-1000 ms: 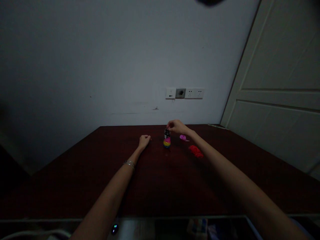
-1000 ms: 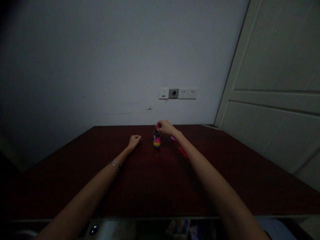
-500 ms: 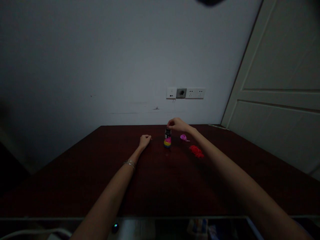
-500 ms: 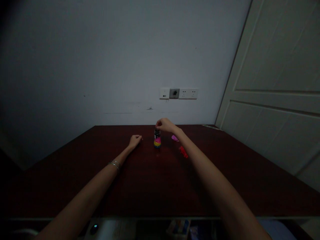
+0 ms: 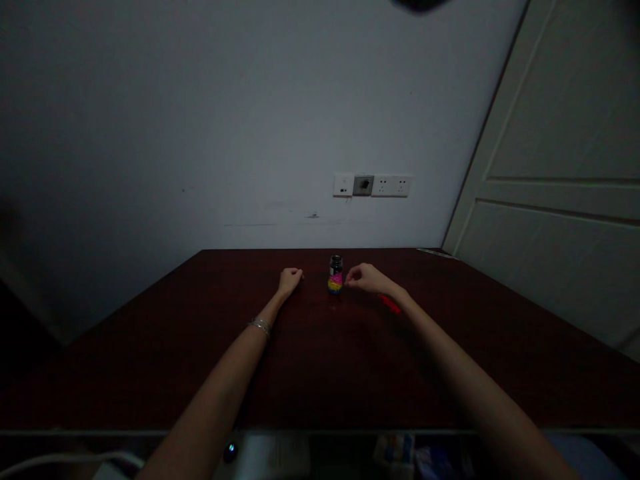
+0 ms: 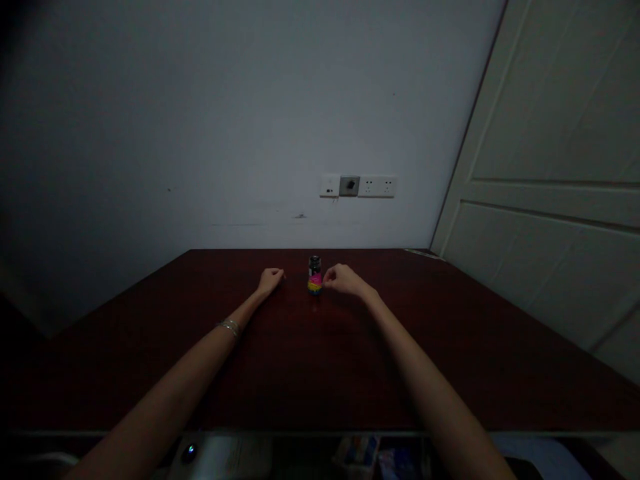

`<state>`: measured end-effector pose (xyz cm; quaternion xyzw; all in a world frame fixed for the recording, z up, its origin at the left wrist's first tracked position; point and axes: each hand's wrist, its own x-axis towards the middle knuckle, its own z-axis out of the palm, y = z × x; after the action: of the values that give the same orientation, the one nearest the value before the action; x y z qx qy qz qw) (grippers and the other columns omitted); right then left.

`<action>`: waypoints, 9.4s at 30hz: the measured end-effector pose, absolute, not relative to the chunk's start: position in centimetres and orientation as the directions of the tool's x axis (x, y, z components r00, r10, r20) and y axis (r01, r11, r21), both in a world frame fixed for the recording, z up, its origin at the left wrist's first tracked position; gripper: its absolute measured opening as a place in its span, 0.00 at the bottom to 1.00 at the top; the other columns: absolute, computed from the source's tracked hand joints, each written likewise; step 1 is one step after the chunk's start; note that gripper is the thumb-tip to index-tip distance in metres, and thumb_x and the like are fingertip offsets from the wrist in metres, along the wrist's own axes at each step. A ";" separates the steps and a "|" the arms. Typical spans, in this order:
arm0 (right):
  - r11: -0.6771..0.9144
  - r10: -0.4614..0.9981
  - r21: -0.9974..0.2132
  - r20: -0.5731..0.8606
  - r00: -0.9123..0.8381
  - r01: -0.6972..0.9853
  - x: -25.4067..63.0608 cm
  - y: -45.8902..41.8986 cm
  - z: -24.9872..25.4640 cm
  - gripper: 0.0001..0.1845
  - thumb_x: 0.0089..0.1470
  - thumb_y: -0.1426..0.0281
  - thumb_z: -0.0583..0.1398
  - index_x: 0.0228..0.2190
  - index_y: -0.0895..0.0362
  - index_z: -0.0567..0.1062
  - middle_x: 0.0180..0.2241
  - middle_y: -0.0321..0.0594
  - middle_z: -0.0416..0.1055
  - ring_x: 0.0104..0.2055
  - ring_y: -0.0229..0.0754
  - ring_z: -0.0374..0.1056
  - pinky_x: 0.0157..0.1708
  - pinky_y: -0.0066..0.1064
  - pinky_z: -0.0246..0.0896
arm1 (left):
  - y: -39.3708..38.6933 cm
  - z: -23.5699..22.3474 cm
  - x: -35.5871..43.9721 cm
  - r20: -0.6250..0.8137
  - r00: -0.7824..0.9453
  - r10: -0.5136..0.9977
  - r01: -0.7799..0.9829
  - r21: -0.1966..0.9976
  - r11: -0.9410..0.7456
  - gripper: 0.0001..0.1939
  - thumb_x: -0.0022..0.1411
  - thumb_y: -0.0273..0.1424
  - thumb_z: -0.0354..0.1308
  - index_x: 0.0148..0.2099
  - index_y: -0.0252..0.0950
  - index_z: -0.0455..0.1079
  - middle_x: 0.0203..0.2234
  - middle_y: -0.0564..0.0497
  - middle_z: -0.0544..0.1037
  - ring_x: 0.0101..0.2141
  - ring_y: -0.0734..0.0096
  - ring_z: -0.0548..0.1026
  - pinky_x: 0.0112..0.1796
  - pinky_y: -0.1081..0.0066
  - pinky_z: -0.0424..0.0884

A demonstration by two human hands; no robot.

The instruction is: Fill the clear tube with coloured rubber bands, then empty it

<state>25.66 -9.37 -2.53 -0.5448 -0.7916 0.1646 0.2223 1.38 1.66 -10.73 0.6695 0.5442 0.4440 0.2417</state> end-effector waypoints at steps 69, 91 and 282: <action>0.114 0.853 -0.497 -0.394 -0.341 0.861 20.9 -2.7 2.7 0.39 0.50 0.42 0.39 0.23 0.57 0.75 0.25 0.47 0.70 0.31 0.45 0.66 0.35 0.39 0.61 | -2.3 -7.7 8.7 0.370 0.535 0.760 0.093 0.868 -0.488 0.20 0.51 0.37 0.59 0.43 0.29 0.68 0.38 0.43 0.73 0.37 0.66 0.71 0.39 0.68 0.66; 0.450 0.888 -0.386 0.094 -0.451 0.806 26.0 -6.6 7.9 0.35 0.54 0.46 0.44 0.27 0.60 0.78 0.32 0.45 0.74 0.35 0.44 0.67 0.42 0.36 0.57 | -1.6 -7.9 10.8 0.328 0.377 0.866 0.013 0.933 -0.359 0.16 0.48 0.30 0.60 0.42 0.33 0.67 0.33 0.50 0.73 0.36 0.69 0.70 0.41 0.69 0.64; 0.181 0.956 -0.613 -0.073 -0.283 0.769 40.0 -11.3 -7.9 0.18 0.43 0.58 0.59 0.30 0.59 0.76 0.25 0.39 0.70 0.27 0.39 0.63 0.27 0.28 0.56 | -5.1 -2.0 8.7 0.447 0.715 0.538 0.374 0.406 -0.834 0.06 0.54 0.28 0.53 0.32 0.33 0.71 0.29 0.51 0.72 0.30 0.75 0.68 0.32 0.75 0.62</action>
<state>39.98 -11.32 -7.94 -0.5750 -0.7501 0.2808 0.1668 8.70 -5.05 -1.97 0.9147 0.2491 0.2836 0.1447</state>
